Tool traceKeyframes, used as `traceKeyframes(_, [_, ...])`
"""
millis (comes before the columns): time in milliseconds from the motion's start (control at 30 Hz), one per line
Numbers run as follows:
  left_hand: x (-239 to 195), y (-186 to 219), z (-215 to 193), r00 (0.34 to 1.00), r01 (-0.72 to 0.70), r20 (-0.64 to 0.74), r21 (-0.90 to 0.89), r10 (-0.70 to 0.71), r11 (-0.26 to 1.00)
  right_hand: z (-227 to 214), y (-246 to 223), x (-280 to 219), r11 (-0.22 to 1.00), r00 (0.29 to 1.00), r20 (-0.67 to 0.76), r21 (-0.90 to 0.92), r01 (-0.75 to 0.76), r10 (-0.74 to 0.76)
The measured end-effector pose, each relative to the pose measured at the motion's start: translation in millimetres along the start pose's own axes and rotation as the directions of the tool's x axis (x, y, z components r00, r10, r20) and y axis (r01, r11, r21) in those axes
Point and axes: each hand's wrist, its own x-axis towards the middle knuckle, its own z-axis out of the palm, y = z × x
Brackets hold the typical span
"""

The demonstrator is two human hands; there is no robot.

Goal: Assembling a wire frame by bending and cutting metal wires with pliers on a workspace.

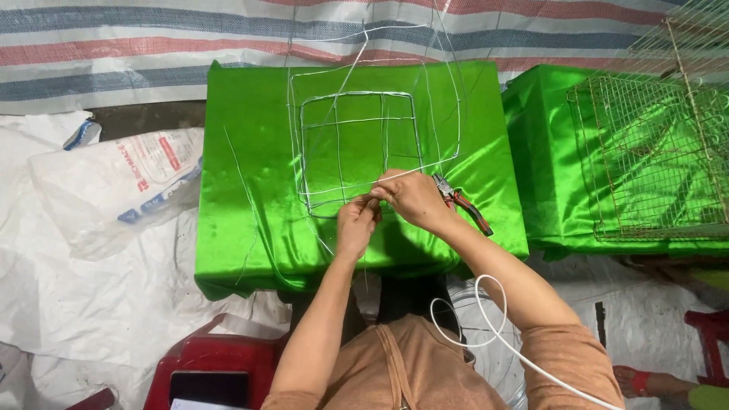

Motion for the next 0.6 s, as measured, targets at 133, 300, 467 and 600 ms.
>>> traceKeyframes(133, [8.0,-32.3,-12.3,1.000,-0.003,0.021,0.070,0.002,0.998,-7.7,-5.7,11.9,0.988,0.974,0.171,0.018,-0.155,0.150])
traceKeyframes(300, [8.7,-13.8,-11.5,0.998,-0.061,0.026,0.079,0.059,0.995,-12.4,5.8,3.2,0.978,0.999,0.032,0.209,-0.014,0.007])
traceKeyframes(467, [6.2,-7.9,1.9,1.000,0.004,0.009,0.084,-0.005,0.996,-19.1,-2.6,-7.3,0.946,0.998,-0.065,0.325,0.020,0.001])
traceKeyframes(600, [3.4,-6.0,6.6,1.000,0.012,-0.014,0.039,-0.011,0.999,-15.9,-0.5,-13.9,0.892,0.987,-0.161,0.442,0.097,-0.027])
